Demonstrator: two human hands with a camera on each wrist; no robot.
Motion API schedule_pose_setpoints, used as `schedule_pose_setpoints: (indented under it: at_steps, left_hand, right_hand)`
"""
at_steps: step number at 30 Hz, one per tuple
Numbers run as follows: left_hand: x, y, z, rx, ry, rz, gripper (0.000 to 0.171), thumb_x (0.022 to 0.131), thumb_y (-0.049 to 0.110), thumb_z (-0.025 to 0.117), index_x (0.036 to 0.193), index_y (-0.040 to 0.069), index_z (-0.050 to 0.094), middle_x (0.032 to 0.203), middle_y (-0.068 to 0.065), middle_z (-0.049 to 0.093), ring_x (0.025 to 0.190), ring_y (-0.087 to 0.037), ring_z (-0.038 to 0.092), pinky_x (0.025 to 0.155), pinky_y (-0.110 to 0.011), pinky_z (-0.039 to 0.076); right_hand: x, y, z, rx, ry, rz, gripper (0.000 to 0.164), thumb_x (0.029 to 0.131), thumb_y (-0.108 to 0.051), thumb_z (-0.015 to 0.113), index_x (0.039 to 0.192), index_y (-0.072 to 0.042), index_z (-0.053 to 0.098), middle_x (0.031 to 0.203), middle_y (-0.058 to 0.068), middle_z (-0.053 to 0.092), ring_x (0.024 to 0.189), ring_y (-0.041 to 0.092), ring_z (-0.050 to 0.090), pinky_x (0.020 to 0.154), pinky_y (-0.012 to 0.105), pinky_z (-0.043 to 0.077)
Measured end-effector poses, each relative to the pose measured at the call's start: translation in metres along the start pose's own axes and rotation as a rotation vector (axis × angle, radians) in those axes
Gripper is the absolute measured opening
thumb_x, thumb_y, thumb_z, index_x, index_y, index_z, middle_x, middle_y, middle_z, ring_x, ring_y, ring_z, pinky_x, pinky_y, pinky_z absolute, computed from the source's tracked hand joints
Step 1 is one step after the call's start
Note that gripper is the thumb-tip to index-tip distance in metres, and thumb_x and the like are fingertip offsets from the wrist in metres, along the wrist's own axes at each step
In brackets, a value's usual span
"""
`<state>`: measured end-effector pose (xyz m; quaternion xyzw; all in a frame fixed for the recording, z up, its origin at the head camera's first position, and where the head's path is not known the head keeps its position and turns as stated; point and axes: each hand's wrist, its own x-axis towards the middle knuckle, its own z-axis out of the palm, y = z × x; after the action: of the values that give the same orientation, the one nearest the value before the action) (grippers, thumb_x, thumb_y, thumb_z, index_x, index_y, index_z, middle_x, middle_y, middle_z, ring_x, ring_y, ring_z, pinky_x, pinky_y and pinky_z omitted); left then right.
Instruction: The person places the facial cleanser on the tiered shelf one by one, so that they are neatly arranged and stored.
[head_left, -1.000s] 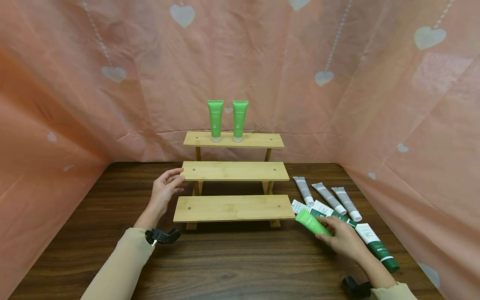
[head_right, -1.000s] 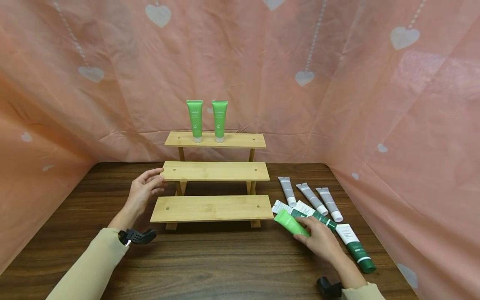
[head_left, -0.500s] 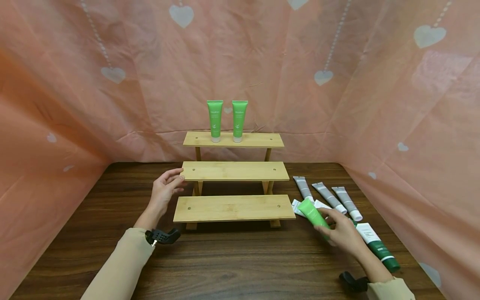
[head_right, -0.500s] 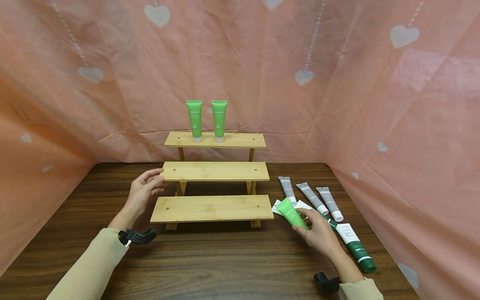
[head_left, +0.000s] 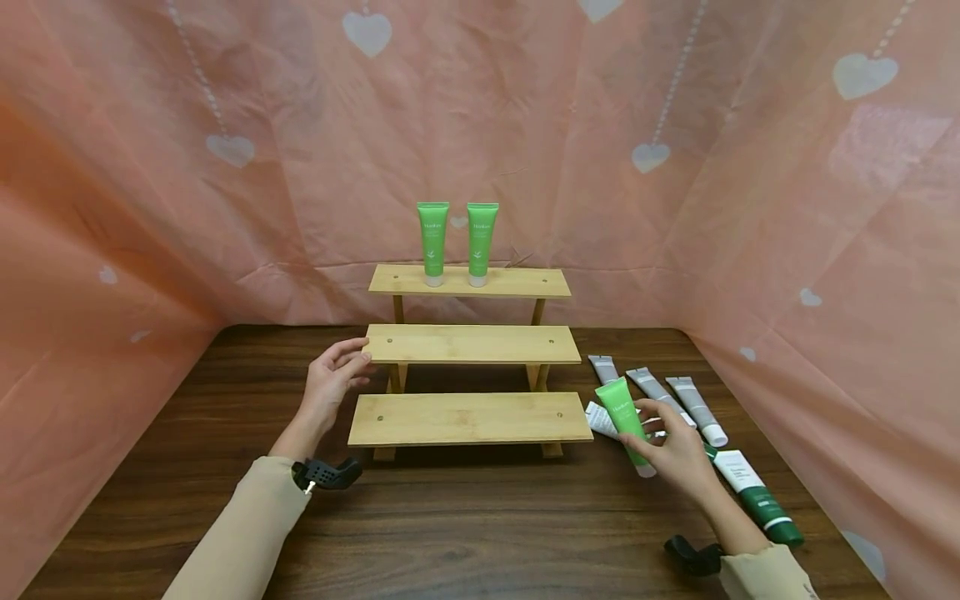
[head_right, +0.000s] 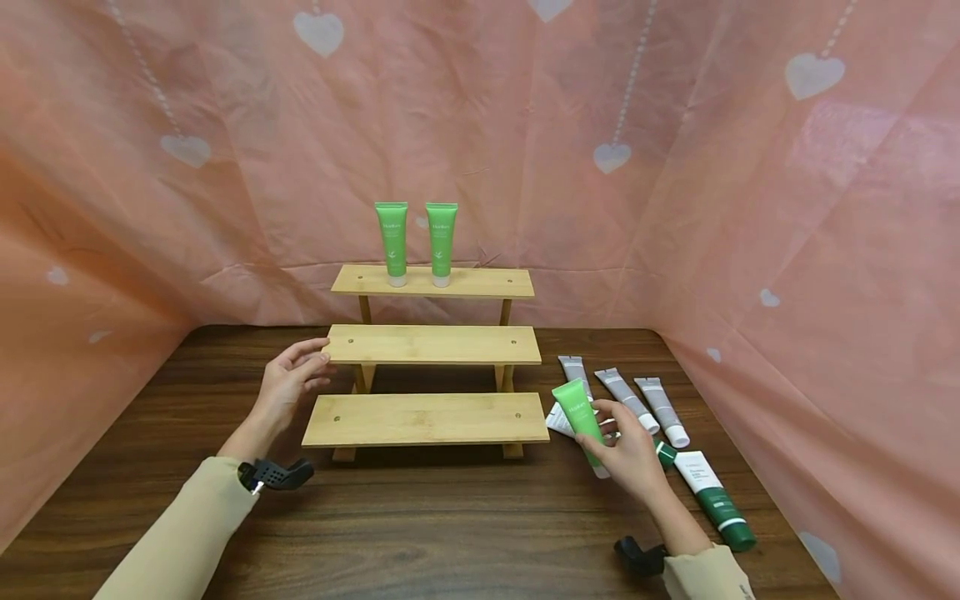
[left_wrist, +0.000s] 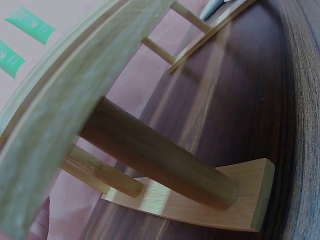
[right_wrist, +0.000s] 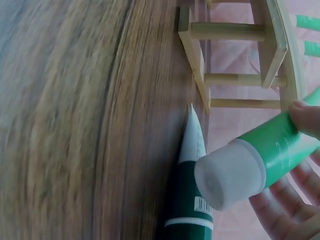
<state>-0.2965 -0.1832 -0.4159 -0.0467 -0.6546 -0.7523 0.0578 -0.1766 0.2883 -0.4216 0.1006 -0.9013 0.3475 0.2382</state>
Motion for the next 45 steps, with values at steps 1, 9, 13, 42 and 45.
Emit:
schedule_pose_setpoints:
  at_steps: [1,9,13,42,45]
  left_hand:
    - [0.000,0.000,0.000,-0.001,0.001,0.001,0.046,0.087,0.018,0.068,0.125,-0.001,0.053,0.089,0.005,0.067,0.083,-0.020,0.066,0.072,-0.033,0.053]
    - [-0.002,0.002,0.001,-0.010,0.001,0.003,0.047,0.087,0.018,0.067,0.127,-0.002,0.051,0.090,0.005,0.067,0.081,-0.016,0.066,0.072,-0.033,0.053]
    - [-0.001,0.003,0.001,-0.014,0.001,0.005,0.047,0.087,0.017,0.067,0.128,-0.002,0.051,0.091,0.004,0.067,0.082,-0.017,0.066,0.072,-0.033,0.053]
    - [-0.002,0.007,0.002,-0.002,-0.008,-0.009,0.045,0.090,0.011,0.063,0.128,-0.006,0.048,0.086,0.006,0.065,0.078,-0.013,0.066,0.076,-0.038,0.053]
    - [-0.007,0.014,0.005,0.007,-0.011,-0.007,0.044,0.090,0.009,0.062,0.128,-0.008,0.047,0.086,0.006,0.065,0.075,-0.010,0.065,0.076,-0.038,0.053]
  right_hand:
    - [0.001,0.000,0.001,0.008,0.010,0.002,0.050,0.069,0.000,0.080,0.112,0.004,0.056,0.090,0.013,0.058,0.074,0.025,0.060,0.059,0.032,0.053]
    - [0.009,-0.006,0.005,0.082,0.066,0.005,0.048,0.069,-0.002,0.081,0.110,0.001,0.054,0.091,0.010,0.058,0.078,0.018,0.058,0.061,0.032,0.054]
    - [0.012,-0.017,0.004,0.107,0.084,0.010,0.049,0.071,0.000,0.079,0.112,0.004,0.052,0.094,0.013,0.057,0.080,0.021,0.057,0.062,0.022,0.052]
    - [0.041,-0.077,0.001,0.274,0.149,-0.020,0.048,0.075,0.008,0.072,0.112,0.011,0.043,0.092,0.021,0.057,0.082,0.015,0.057,0.067,0.012,0.048]
    - [0.046,-0.079,0.003,0.293,0.164,-0.006,0.048,0.075,0.008,0.073,0.112,0.010,0.043,0.093,0.020,0.056,0.082,0.021,0.056,0.067,0.012,0.048]
